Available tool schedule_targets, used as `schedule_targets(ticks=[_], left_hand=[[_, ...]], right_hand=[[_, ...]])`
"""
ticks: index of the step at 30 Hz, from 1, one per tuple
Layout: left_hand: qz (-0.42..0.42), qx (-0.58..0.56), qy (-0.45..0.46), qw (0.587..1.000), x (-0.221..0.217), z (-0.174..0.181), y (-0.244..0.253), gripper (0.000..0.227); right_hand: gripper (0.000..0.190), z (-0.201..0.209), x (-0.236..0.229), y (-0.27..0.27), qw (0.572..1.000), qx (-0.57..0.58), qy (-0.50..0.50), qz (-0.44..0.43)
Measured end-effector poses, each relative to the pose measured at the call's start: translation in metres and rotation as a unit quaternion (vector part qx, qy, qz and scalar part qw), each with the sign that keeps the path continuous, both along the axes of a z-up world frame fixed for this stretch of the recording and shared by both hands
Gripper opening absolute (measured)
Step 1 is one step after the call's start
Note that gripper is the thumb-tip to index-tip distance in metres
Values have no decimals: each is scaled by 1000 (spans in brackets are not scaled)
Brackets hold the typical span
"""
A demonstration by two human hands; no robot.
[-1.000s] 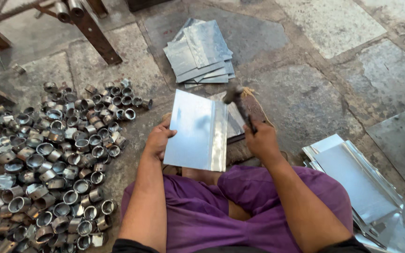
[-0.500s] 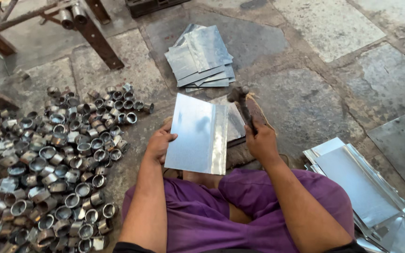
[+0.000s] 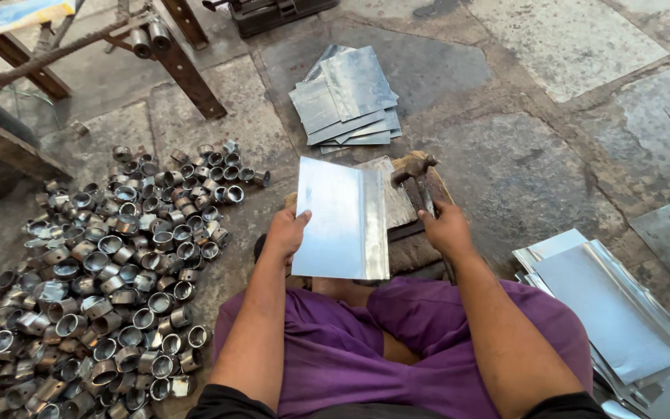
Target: The person sits on the floor and repeatedly strikes a rectangular metal sheet with a hammer to flatten it. They hold the sheet with one hand while hammering with the other, occasionally repositioning the sheet on a small wooden block.
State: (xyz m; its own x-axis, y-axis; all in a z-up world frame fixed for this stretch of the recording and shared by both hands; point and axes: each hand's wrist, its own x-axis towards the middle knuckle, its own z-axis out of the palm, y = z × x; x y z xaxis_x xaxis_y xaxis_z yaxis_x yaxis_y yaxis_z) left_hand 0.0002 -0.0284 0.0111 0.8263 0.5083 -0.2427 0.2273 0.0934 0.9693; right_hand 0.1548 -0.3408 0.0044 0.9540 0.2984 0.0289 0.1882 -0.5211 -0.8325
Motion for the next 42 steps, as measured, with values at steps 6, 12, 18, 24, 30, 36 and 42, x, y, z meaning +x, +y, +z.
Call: schedule_targets(ticks=[6,12,18,24,30,36,42], left_hand=[[33,233,-174,956,-1,48,-21,13],[-47,564,-221,794,2,33,-6,32],[94,594,56,797,5,-46,20,47],[68,118,252,958,14,-45,-16,51],[180,115,142,967,23,-71,-20,46],[244,189,77,948,32,-54,-3,50],[232,224,43,946,41,-31,5,61]], right_hand=[[26,9,11,-11,996,79,-27,-22],[20,48,4,-16,985,148,60,-63],[23,51,-7,-20,992,116,-21,-41],[32,46,-2,-9,997,-24,-75,-1],[35,1,9,-9,987,-104,-111,49],[34,2,2,-21,991,-95,-94,32],[48,107,-58,-11,999,-27,-40,-8]])
